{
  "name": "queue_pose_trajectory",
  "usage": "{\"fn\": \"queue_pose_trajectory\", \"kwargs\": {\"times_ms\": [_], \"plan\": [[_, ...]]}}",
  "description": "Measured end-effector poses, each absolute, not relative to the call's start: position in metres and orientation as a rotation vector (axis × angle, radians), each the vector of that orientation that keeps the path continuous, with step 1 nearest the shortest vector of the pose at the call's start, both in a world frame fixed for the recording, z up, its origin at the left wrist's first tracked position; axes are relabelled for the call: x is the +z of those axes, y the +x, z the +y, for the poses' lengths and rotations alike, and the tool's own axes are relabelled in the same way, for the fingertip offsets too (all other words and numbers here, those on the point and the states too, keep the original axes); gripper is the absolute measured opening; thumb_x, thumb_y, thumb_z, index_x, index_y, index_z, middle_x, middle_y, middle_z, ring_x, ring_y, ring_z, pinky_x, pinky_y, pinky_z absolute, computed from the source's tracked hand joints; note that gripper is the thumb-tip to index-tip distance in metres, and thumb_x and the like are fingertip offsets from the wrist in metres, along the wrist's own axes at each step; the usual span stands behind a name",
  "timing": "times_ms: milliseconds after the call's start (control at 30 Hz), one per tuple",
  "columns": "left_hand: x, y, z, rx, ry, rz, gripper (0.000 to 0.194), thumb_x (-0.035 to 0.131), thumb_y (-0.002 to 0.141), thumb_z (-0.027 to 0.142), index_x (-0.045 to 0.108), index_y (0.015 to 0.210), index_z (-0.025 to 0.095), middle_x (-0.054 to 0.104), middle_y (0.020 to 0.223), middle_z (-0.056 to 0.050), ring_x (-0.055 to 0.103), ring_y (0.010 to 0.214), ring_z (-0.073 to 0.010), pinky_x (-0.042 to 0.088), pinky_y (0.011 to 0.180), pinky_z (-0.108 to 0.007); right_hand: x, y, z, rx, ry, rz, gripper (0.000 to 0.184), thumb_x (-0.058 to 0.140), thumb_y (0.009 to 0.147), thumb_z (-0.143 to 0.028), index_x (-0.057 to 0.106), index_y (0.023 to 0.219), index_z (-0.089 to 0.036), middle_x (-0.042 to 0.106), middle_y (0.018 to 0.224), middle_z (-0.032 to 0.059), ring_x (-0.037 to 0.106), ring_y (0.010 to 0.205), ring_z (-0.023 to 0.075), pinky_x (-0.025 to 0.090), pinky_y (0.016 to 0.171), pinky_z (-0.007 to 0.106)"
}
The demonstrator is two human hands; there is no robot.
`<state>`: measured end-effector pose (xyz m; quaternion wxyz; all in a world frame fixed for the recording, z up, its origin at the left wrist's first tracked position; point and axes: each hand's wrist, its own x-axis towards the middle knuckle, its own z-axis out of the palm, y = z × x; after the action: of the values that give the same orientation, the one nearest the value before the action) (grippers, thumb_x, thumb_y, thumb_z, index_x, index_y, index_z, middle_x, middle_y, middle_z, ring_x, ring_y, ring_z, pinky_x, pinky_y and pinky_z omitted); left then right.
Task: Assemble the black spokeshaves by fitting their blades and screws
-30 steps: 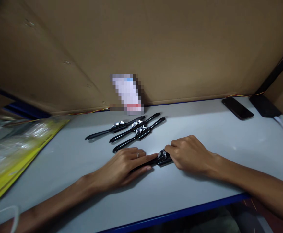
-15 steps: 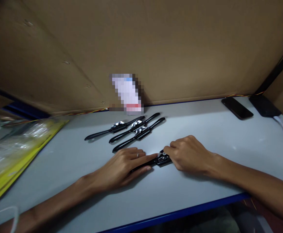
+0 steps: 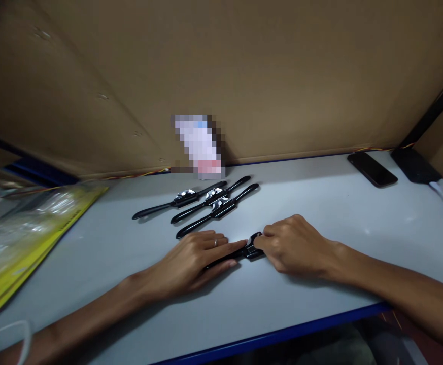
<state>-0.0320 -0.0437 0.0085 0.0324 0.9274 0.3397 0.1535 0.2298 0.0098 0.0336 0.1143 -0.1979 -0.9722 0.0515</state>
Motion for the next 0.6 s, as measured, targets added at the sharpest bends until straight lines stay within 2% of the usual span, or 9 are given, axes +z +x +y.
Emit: {"fn": "queue_pose_trajectory", "kwargs": {"times_ms": [100,267,433,600], "plan": [[0.0083,-0.0321,-0.0438,0.479,2.859,1.043,0.038,0.035,0.111,0.036,0.061,0.129,0.016,0.068,0.078,-0.002,0.063,0.064,-0.0164,0.048,0.059,-0.032,0.0332,0.2289,0.0094,0.128,-0.596,-2.831,0.029,0.045,0.091,-0.006,0.071,0.096,-0.017,0.062,0.07,0.0018,0.036,0.057,0.0125,0.018,0.056,0.032],[0.0084,-0.0318,-0.0433,0.475,2.855,1.05,0.037,0.036,0.111,0.036,0.061,0.128,0.016,0.068,0.078,-0.002,0.064,0.065,-0.0161,0.049,0.059,-0.031,0.0325,0.2299,0.0097,0.088,-0.614,-2.837,0.027,0.045,0.089,-0.006,0.069,0.083,-0.016,0.059,0.065,0.0016,0.034,0.055,0.0122,0.018,0.055,0.032],[0.0081,-0.032,-0.0432,0.481,2.849,1.051,0.035,0.039,0.11,0.036,0.061,0.129,0.016,0.069,0.079,-0.003,0.064,0.065,-0.0158,0.049,0.06,-0.031,0.0335,0.2298,0.0099,0.14,-0.614,-2.857,0.03,0.045,0.089,-0.006,0.072,0.098,-0.016,0.064,0.07,0.0022,0.036,0.056,0.0122,0.018,0.055,0.031],[0.0076,-0.0323,-0.0433,0.49,2.856,1.044,0.037,0.036,0.111,0.036,0.062,0.128,0.016,0.069,0.079,-0.003,0.064,0.065,-0.0163,0.049,0.06,-0.032,0.033,0.2294,0.0106,0.123,-0.629,-2.845,0.027,0.045,0.087,-0.005,0.069,0.083,-0.016,0.059,0.065,0.0017,0.034,0.055,0.0122,0.019,0.055,0.032]]}}
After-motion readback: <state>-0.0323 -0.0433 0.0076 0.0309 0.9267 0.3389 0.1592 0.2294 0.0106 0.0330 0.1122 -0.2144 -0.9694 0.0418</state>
